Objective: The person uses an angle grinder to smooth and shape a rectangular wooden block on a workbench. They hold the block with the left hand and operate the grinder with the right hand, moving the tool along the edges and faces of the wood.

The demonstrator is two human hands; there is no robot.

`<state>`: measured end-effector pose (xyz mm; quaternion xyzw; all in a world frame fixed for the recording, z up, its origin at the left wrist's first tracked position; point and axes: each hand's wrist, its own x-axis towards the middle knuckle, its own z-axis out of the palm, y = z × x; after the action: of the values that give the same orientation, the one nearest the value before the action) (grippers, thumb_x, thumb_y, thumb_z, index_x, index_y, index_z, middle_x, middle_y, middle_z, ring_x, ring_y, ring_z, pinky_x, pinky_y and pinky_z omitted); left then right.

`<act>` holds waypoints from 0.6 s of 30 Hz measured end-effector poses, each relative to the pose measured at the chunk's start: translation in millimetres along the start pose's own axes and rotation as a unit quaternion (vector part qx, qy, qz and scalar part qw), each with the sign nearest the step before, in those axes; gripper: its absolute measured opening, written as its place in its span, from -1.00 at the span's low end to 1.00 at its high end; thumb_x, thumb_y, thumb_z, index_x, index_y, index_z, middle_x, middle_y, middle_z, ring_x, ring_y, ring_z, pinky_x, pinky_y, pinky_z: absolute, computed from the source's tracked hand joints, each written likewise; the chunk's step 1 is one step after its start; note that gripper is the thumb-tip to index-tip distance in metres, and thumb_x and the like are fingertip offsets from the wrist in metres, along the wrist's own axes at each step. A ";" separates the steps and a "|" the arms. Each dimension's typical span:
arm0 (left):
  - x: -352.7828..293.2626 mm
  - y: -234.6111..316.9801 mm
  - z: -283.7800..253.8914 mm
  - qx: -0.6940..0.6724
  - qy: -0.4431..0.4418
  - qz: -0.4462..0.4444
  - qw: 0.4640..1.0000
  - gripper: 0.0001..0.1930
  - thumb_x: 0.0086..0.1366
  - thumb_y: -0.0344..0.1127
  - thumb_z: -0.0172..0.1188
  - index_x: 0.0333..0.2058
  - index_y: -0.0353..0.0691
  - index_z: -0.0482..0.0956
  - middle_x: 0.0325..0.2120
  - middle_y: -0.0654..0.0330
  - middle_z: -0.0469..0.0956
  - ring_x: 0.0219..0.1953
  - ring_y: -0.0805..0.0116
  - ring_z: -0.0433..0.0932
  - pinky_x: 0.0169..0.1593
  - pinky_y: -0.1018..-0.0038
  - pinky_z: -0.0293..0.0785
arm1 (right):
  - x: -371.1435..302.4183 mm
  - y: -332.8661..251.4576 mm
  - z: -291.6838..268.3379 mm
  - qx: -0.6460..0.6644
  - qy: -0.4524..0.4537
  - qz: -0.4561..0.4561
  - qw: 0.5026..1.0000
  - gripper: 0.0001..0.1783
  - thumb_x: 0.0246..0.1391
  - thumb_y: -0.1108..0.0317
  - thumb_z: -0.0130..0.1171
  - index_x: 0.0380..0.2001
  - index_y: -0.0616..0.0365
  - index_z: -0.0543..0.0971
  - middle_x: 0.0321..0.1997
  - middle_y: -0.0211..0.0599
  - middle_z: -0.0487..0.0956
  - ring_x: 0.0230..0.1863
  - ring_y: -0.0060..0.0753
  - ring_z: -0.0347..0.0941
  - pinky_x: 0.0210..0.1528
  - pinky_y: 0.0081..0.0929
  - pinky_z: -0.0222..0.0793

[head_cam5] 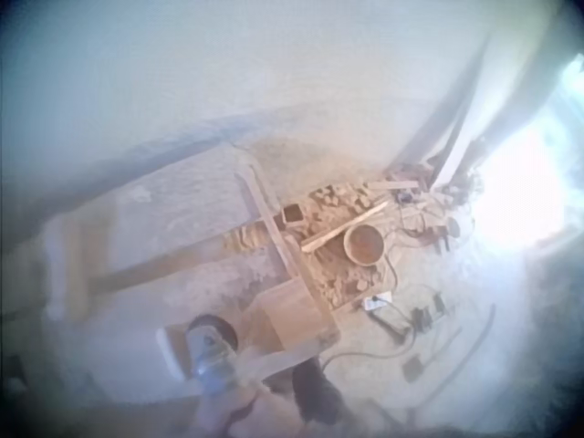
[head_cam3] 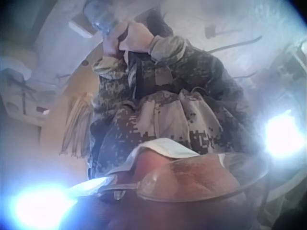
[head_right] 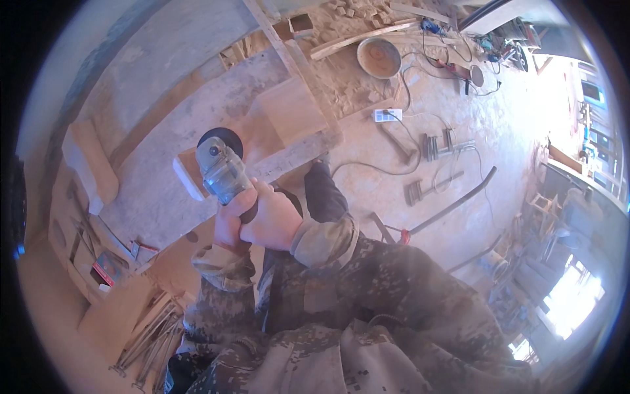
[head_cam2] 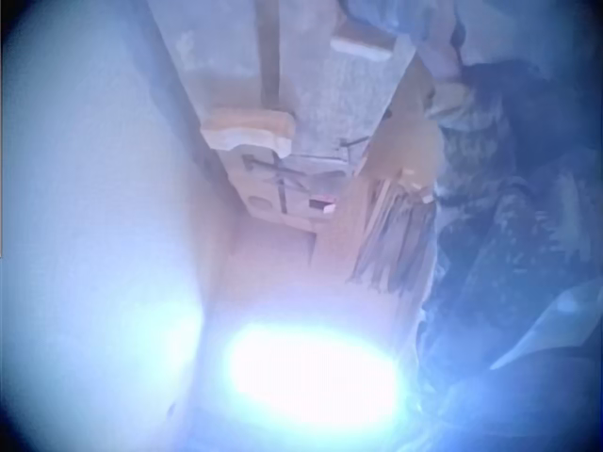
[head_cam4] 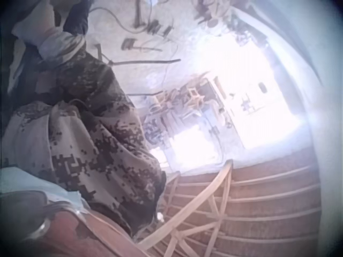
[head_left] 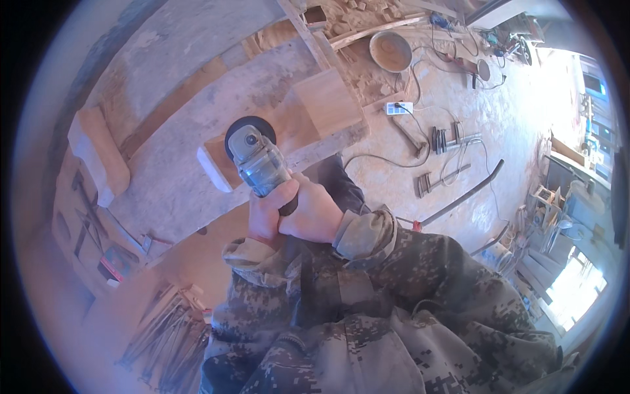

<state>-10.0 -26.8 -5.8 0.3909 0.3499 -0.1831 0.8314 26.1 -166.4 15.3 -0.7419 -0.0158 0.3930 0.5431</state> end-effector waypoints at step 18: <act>7.1 -12.6 11.9 -0.008 -0.039 -0.002 0.999 -0.65 0.18 -0.36 0.45 -0.06 -0.26 0.64 -0.22 0.22 0.66 -0.20 0.37 0.64 -0.06 0.36 0.56 | -14.5 3.9 -8.3 -0.077 0.037 0.030 0.996 -0.15 -0.18 0.15 0.44 0.22 0.22 0.41 0.05 0.23 0.60 0.07 0.35 0.59 0.13 0.04 0.55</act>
<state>-7.2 -44.1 -12.2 0.3762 0.3195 -0.1970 0.8471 19.5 -181.2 21.2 -0.7956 -0.0031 0.3791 0.4726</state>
